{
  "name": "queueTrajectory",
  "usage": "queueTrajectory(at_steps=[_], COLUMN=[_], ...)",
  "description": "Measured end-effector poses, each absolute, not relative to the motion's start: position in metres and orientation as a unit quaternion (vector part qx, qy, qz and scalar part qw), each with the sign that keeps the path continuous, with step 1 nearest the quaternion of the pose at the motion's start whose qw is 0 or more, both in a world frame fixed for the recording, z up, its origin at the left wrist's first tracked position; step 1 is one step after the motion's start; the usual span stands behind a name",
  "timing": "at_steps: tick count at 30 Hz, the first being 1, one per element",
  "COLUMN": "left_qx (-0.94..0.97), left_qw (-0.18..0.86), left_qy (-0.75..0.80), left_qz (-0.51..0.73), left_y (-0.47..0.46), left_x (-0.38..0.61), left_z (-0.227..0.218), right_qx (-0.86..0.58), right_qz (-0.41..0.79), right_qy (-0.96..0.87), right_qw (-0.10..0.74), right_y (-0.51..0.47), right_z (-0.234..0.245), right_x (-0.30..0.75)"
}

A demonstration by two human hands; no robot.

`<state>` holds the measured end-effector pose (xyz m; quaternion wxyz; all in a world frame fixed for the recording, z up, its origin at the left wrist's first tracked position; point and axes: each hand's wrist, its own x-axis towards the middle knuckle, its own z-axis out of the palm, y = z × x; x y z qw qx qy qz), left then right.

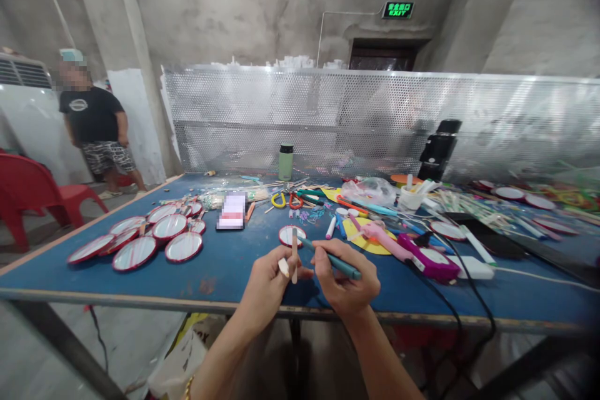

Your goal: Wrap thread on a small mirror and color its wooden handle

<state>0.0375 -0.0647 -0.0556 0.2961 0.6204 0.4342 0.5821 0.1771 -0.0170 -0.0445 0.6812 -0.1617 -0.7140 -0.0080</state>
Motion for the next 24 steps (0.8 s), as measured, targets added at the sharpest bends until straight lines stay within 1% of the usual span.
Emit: queueTrajectory(at_steps=[11, 18, 24], left_qx=[0.624, 0.634, 0.622], left_qw=[0.29, 0.264, 0.295], left_qy=[0.437, 0.446, 0.436], left_qz=[0.58, 0.574, 0.58], left_y=[-0.0635, -0.0628, -0.0639], left_x=[0.0376, 0.0361, 0.0376], left_z=[-0.0553, -0.0582, -0.0551], right_qx=[-0.17, -0.156, -0.177], right_qz=[0.003, -0.001, -0.013], right_qy=[-0.714, -0.721, -0.709], right_qw=[0.679, 0.675, 0.682], right_y=[-0.018, -0.0173, -0.0168], right_z=[-0.0433, -0.0428, -0.0443], right_x=[0.1776, 0.1761, 0.1771])
